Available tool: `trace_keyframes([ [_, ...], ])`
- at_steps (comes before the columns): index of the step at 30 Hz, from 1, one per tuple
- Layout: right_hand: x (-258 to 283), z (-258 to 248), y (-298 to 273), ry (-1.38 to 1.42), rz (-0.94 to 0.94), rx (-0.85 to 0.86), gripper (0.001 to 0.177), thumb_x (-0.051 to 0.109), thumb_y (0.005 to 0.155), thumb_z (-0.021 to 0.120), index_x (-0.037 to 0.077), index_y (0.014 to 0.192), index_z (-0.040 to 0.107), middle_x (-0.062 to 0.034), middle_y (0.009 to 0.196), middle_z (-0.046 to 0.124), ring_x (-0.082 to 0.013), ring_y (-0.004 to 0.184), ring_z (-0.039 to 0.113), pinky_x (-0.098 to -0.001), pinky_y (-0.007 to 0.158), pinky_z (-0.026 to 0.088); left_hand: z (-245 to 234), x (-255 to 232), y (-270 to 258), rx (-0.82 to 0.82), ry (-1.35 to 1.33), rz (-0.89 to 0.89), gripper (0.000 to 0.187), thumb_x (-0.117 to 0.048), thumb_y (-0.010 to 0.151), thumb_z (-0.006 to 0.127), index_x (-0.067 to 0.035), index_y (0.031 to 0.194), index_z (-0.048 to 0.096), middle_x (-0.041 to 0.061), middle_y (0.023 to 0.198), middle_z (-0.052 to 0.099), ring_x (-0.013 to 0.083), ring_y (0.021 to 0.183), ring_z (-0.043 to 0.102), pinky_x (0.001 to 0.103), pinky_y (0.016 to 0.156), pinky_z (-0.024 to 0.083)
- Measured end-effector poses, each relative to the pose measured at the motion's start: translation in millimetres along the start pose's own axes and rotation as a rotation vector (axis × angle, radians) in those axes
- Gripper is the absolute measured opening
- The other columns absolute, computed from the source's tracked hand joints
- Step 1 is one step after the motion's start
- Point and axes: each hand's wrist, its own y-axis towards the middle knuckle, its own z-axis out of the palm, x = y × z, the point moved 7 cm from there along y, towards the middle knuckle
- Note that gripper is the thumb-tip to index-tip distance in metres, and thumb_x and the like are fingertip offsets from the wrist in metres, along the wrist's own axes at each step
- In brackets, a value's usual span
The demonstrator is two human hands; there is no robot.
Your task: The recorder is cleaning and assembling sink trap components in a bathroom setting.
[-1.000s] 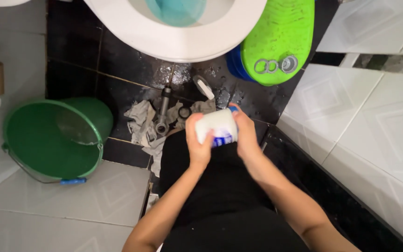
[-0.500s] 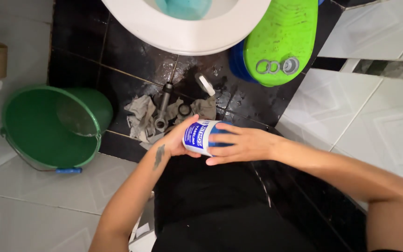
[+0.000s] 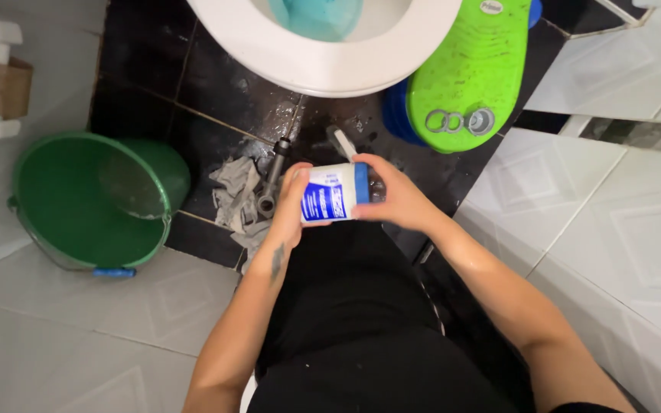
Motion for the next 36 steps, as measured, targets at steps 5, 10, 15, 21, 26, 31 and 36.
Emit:
trace_keyframes([
  [5,52,3,-38,-0.789,-0.730,0.091,0.076,0.026,0.067,0.083,0.017,0.136,0.052,-0.0110,0.142,0.050,-0.0389,0.135,0.049,-0.0497,0.111,0.049,1,57,18,0.187,-0.128,-0.496,0.060,-0.067,0.093,0.050,-0.019,0.125,0.065,0.008,0.099,0.074,0.0262,0.083,0.074,0.049,0.061,0.060],
  [10,41,4,-79,-1.178,-1.189,0.192,0.064,0.021,0.073,0.086,0.024,0.130,0.056,-0.0019,0.141,0.051,-0.0368,0.134,0.049,-0.0548,0.112,0.050,4,94,24,0.362,0.011,-0.742,0.063,-0.071,0.095,0.050,-0.017,0.122,0.069,0.009,0.099,0.076,0.0301,0.083,0.075,0.048,0.060,0.060],
  [15,75,-63,-81,-1.246,-1.117,-0.180,0.064,0.017,0.072,0.089,0.027,0.126,0.056,0.0020,0.136,0.046,-0.0357,0.128,0.048,-0.0517,0.104,0.047,-39,88,27,0.376,-0.092,-0.712,0.066,-0.071,0.096,0.046,-0.015,0.119,0.072,0.012,0.090,0.076,0.0334,0.075,0.072,0.049,0.052,0.059],
  [21,-41,-200,-1,-0.861,-0.352,-0.757,0.091,0.024,0.078,0.095,0.007,0.152,0.045,-0.0215,0.152,0.040,-0.0448,0.138,0.048,-0.0479,0.116,0.045,-8,63,11,0.548,-0.372,-0.422,0.067,-0.065,0.102,0.043,-0.011,0.134,0.065,0.018,0.106,0.076,0.0336,0.082,0.075,0.046,0.056,0.062],
  [26,-211,-256,94,-0.800,0.098,-0.792,0.104,0.033,0.073,0.097,0.008,0.157,0.041,-0.0237,0.151,0.041,-0.0466,0.131,0.049,-0.0505,0.108,0.045,17,59,6,0.497,-0.370,-0.394,0.067,-0.061,0.103,0.040,-0.011,0.143,0.058,0.014,0.126,0.070,0.0301,0.106,0.072,0.048,0.077,0.060],
  [31,-244,-276,109,-0.906,0.058,-0.926,0.108,0.034,0.073,0.098,0.001,0.156,0.038,-0.0294,0.151,0.037,-0.0509,0.128,0.046,-0.0520,0.108,0.043,22,63,5,0.405,-0.309,-0.429,0.065,-0.059,0.100,0.037,-0.013,0.143,0.055,0.010,0.136,0.064,0.0290,0.123,0.064,0.051,0.097,0.054],
  [36,-124,-174,11,0.170,-0.135,-0.662,0.033,0.019,0.111,0.069,-0.001,0.137,0.065,-0.0074,0.124,0.063,-0.0196,0.115,0.059,-0.0335,0.108,0.050,33,49,16,0.426,-0.393,-0.283,0.067,-0.055,0.106,0.037,-0.003,0.145,0.053,0.015,0.139,0.065,0.0293,0.124,0.068,0.045,0.099,0.060],
])
